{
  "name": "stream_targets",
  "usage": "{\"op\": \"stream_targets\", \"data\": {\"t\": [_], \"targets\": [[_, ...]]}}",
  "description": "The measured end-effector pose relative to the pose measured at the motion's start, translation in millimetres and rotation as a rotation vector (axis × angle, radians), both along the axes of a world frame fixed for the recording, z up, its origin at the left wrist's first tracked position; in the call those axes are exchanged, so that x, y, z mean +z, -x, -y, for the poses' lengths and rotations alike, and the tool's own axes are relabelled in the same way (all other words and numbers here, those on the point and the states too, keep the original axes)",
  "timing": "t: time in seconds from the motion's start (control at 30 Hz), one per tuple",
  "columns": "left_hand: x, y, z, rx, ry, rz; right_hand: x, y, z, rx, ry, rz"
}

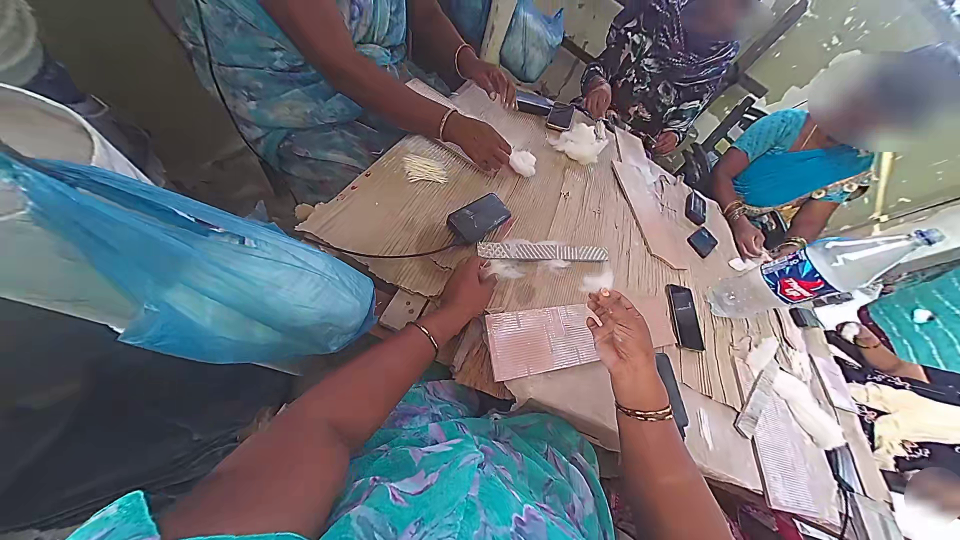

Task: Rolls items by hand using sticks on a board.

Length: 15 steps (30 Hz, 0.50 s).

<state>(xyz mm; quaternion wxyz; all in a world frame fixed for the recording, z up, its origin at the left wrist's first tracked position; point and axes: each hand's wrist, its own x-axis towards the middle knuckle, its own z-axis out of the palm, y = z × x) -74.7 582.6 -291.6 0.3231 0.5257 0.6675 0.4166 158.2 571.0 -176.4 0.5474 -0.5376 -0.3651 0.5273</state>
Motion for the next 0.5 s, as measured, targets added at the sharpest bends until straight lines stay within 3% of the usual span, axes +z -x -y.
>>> {"op": "stream_targets", "data": {"t": [0.1,0.23,0.37,0.5], "targets": [[32,-9,32,-0.044,-0.146,0.087,11,-2,33,0.14,-0.036,-0.065],[64,-34,73,-0.16,-0.268,0.31,10,-2,69,0.282,-0.178,0.05],[87,-55,108,-0.318,-0.205,0.621,2,7,99,0.219,-0.257,0.064],[97,-71,126,-0.372,-0.147,0.678,-8,8,115,0.157,-0.199,-0.066]]}}
